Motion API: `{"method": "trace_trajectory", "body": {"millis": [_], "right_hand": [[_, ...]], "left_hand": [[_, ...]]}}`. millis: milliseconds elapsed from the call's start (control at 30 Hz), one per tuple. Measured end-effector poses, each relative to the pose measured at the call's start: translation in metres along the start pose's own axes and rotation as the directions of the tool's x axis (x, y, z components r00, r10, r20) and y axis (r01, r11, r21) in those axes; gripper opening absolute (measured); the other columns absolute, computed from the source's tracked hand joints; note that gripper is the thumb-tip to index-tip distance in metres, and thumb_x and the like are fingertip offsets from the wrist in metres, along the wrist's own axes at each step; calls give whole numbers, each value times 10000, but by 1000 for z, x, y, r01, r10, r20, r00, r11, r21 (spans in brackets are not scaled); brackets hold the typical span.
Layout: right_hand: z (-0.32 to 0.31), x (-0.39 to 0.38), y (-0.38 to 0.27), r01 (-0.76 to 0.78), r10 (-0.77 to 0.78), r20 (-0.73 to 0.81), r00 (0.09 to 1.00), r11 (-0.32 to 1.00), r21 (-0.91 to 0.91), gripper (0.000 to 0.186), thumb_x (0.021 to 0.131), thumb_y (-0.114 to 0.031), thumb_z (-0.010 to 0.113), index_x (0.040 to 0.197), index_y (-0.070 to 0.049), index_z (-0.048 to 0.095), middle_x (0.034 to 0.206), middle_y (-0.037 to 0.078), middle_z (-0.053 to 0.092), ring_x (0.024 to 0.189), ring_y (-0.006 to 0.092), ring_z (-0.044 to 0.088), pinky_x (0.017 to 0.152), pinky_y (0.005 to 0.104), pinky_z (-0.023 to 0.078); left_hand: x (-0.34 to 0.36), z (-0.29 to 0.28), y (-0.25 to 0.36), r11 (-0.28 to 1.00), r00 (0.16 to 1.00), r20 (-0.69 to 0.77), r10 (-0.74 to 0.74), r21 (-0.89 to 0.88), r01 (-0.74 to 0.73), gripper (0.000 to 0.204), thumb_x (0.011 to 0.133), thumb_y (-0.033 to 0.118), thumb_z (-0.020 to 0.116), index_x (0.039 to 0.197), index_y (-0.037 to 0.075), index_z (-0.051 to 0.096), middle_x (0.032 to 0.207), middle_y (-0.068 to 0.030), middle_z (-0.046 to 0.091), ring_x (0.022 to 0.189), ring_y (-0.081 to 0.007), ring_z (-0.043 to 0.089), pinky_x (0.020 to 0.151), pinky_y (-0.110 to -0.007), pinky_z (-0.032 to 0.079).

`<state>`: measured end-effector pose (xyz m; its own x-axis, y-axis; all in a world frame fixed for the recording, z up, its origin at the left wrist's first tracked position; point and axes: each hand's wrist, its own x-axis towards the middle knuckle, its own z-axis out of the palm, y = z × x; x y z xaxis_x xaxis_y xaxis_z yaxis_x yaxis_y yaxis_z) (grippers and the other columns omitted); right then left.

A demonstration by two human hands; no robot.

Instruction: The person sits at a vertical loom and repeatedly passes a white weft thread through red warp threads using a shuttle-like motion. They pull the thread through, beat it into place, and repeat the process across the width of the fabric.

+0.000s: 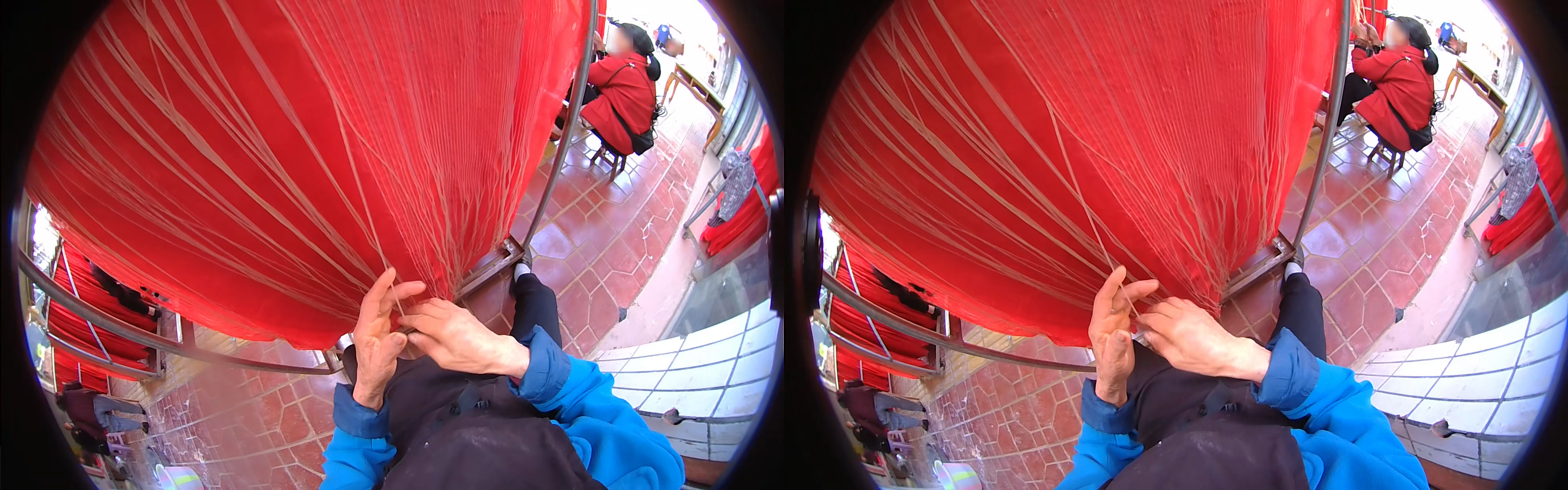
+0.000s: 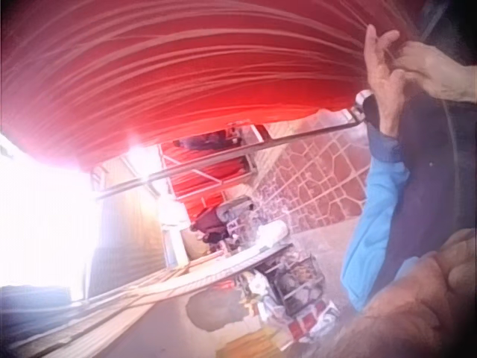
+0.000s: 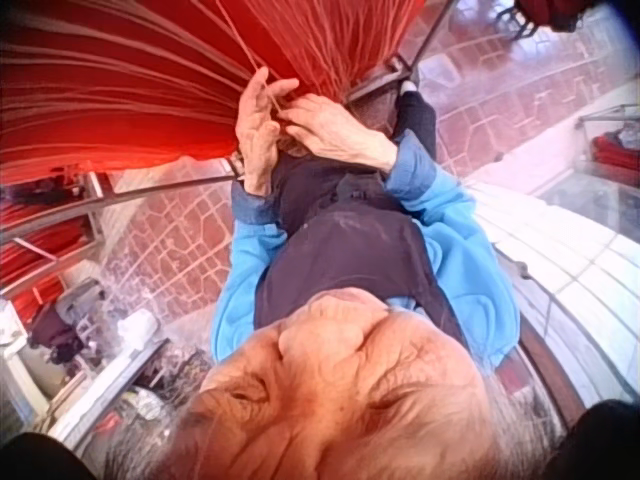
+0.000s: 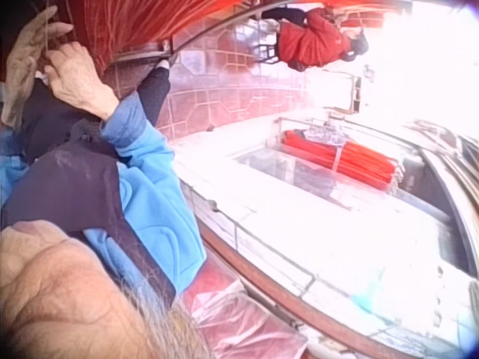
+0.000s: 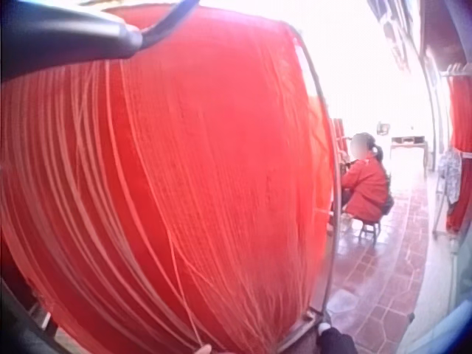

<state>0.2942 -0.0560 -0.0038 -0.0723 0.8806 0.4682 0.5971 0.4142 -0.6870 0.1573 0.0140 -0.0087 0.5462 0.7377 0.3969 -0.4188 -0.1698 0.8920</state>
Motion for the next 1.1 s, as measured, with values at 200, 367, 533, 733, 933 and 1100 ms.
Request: {"method": "trace_trajectory", "body": {"millis": [200, 367, 533, 733, 933, 1100], "right_hand": [[-26, 23, 33, -100, 58, -357, 932, 990, -100, 161, 803, -13, 586, 956, 11, 630, 830, 195, 617, 777, 380, 611, 683, 448, 504], [-38, 74, 56, -268, 192, -521, 831, 961, -73, 148, 804, -131, 663, 912, -38, 621, 786, 127, 607, 731, 311, 617, 626, 400, 491], [-23, 93, 70, -272, 142, -567, 811, 950, -152, 140, 780, -92, 686, 903, -45, 637, 756, 92, 614, 648, 216, 617, 569, 319, 482], [-8, 104, 89, -257, 16, -611, 792, 916, -309, 63, 745, -103, 660, 783, -85, 613, 712, 73, 591, 662, 275, 597, 596, 390, 470], [-21, 88, 79, -200, -29, -639, 769, 938, -283, 61, 731, -64, 644, 775, -79, 606, 682, 64, 581, 659, 269, 591, 603, 382, 466], [-31, 31, 25, -9, -98, -532, 841, 981, -194, 120, 686, 29, 660, 755, -29, 580, 719, 109, 596, 689, 285, 610, 622, 368, 489]], "left_hand": [[5, 4, -3, 992, 989, -94, -117, -63, 111, 449, 926, 169, 554, 1314, -44, 478, 910, -157, 666, 915, -234, 633, 903, -365, 462], [-2, -2, -15, 987, 981, -121, -149, -76, 140, 379, 922, 148, 557, 1249, -44, 539, 837, -143, 662, 807, -217, 639, 794, -329, 494], [-8, -6, -17, 980, 980, -104, -172, -118, 160, 343, 932, 143, 559, 1226, -34, 559, 830, -128, 665, 800, -192, 631, 795, -310, 483], [-11, -11, -24, 976, 980, -81, -182, -135, 170, 316, 943, 121, 552, 1224, -24, 564, 846, -110, 671, 822, -165, 628, 799, -288, 477], [-9, -13, -30, 985, 982, -139, -132, -127, 115, 406, 939, 130, 547, 1316, -4, 473, 917, -131, 651, 825, -182, 630, 801, -305, 494], [-4, -12, -35, 997, 977, -211, -28, -79, 12, 627, 924, 279, 586, 1440, 62, 304, 1115, -174, 587, 896, -221, 622, 853, -353, 487]]}}
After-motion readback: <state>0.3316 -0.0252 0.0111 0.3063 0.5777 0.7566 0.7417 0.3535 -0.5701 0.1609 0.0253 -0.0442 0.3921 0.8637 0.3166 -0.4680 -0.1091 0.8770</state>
